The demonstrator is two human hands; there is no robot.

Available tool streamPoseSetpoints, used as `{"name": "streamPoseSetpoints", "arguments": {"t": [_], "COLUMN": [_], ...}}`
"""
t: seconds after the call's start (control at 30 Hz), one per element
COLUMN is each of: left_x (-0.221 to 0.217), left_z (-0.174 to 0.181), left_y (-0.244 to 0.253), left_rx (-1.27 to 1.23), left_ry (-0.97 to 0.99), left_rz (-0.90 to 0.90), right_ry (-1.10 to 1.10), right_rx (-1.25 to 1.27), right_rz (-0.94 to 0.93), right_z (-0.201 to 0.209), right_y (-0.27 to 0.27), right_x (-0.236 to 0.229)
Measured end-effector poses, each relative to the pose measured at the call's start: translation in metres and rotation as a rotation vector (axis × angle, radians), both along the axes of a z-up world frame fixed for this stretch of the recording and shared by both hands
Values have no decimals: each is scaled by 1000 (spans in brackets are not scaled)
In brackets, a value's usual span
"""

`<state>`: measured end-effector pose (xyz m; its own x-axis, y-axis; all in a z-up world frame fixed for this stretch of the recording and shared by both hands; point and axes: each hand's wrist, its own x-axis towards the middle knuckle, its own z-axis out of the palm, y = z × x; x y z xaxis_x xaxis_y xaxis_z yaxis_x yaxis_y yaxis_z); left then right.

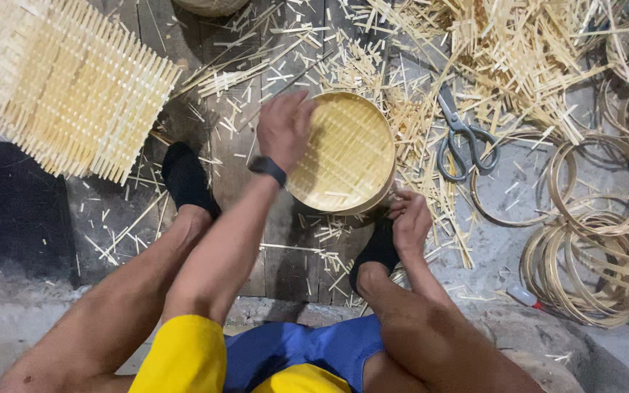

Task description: The person trims the edges of rectangular bamboo mats using shears. They repeatedly pick up a mat, place it on a circular wooden jig, cut the protruding strips, and stack the finished mats.

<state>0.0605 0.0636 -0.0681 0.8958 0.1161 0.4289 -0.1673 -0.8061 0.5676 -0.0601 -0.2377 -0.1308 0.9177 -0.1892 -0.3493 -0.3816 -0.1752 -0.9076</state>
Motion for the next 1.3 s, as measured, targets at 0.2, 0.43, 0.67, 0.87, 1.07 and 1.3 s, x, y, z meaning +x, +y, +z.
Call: {"name": "streamPoseSetpoints", "arguments": {"t": [0.2,0.43,0.67,0.87,1.07,1.3], "left_x": [-88,-75,102,170,176,176], "left_z": [25,-34,5,29,29,27], "left_y": [-91,-7,153,203,206,206], "left_rx": [181,364,508,411,332,394], "left_ry": [209,9,-183,-53,159,40], "left_rz": [-543,-603,-142,45,10,-39], "right_ry": [-124,-121,-232,-228,-208,-226], "right_rx": [-285,-336,-423,-458,-475,-507], "right_rz": [87,96,162,197,206,229], "right_z": [2,1,-4,-5,-7,-7], "right_y": [8,7,0,-2,-4,-4], "right_x": [-14,-13,-12,-11,-12,-11]}}
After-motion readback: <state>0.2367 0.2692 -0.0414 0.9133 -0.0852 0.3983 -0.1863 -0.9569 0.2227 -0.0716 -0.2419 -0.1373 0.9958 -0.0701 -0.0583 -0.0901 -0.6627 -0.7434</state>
